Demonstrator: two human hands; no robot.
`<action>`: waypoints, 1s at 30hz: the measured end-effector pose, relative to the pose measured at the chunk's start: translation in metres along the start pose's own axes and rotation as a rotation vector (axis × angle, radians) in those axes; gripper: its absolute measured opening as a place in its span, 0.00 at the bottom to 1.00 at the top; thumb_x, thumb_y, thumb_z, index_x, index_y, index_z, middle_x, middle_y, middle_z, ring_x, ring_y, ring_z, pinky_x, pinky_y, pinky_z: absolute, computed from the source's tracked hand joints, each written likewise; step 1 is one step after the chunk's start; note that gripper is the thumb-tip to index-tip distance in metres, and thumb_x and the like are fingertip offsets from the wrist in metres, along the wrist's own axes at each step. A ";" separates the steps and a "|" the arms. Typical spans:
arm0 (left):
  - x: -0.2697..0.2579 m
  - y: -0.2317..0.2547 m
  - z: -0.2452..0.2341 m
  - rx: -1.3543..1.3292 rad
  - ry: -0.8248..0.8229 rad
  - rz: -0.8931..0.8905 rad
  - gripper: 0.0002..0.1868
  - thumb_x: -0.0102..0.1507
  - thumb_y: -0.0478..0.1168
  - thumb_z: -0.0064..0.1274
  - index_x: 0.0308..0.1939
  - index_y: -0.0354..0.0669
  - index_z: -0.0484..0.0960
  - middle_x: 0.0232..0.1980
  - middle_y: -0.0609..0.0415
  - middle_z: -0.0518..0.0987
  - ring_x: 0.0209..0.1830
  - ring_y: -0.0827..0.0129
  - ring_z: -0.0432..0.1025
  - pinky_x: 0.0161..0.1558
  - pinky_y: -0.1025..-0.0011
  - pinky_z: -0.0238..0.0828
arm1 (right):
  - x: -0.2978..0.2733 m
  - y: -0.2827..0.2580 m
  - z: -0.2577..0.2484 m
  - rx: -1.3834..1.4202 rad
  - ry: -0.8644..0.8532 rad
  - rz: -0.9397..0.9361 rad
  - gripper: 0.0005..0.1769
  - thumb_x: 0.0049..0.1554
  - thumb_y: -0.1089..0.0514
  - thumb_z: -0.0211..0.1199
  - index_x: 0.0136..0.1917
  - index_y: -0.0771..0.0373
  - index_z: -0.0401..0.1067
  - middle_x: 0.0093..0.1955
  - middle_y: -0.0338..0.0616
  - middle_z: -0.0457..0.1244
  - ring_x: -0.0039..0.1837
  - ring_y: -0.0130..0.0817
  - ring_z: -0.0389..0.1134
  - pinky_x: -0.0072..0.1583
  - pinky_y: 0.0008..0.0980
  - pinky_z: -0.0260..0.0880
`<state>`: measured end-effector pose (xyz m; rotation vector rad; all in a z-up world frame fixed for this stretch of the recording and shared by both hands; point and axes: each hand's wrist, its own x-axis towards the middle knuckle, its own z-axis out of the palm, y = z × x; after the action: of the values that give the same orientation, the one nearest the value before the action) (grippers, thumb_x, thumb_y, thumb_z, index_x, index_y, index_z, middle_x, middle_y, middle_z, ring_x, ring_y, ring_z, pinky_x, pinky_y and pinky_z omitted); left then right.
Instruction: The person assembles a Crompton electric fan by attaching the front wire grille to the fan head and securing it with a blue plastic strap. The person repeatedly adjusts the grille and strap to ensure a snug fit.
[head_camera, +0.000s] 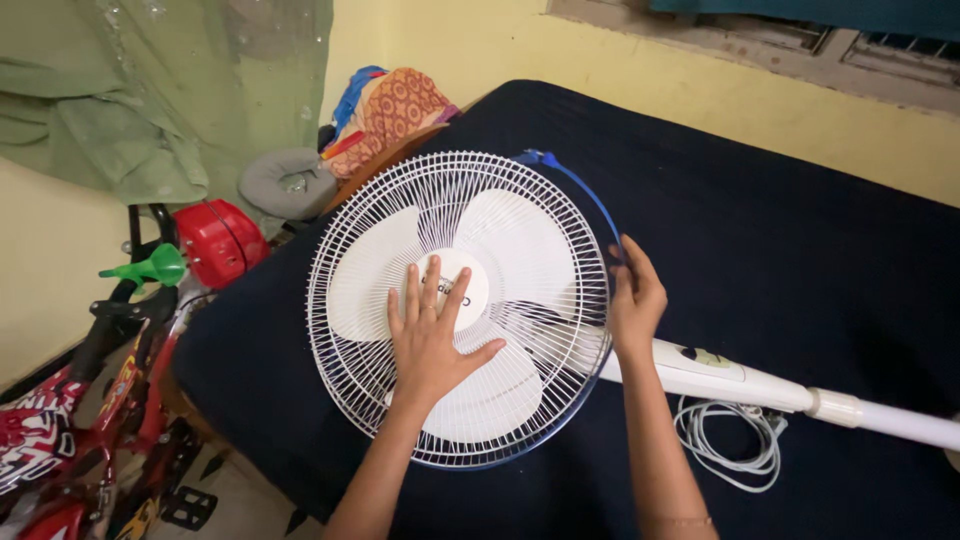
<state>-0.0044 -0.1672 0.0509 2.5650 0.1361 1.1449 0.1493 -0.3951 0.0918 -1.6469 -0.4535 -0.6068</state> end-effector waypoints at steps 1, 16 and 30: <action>-0.001 0.000 0.000 0.001 0.005 0.004 0.57 0.49 0.75 0.61 0.76 0.60 0.61 0.82 0.42 0.49 0.82 0.41 0.40 0.72 0.34 0.33 | 0.007 -0.003 0.007 -0.020 -0.024 -0.019 0.23 0.63 0.71 0.51 0.70 0.67 0.69 0.62 0.51 0.70 0.57 0.32 0.71 0.60 0.30 0.71; -0.002 -0.002 0.006 0.048 0.021 0.013 0.56 0.50 0.77 0.57 0.77 0.59 0.60 0.82 0.41 0.49 0.81 0.39 0.41 0.71 0.32 0.35 | 0.052 0.030 0.031 0.082 -0.229 0.244 0.27 0.53 0.67 0.48 0.65 0.71 0.68 0.57 0.50 0.63 0.57 0.37 0.64 0.60 0.33 0.66; -0.005 -0.003 0.007 0.025 0.071 0.030 0.53 0.50 0.73 0.60 0.74 0.60 0.64 0.80 0.43 0.51 0.80 0.40 0.43 0.69 0.33 0.38 | 0.051 0.017 0.046 -0.164 -0.304 0.115 0.37 0.54 0.43 0.69 0.68 0.66 0.63 0.59 0.52 0.66 0.54 0.35 0.70 0.55 0.32 0.70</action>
<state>-0.0025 -0.1668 0.0420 2.5567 0.1295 1.2536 0.2060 -0.3546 0.1052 -1.9182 -0.5350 -0.3145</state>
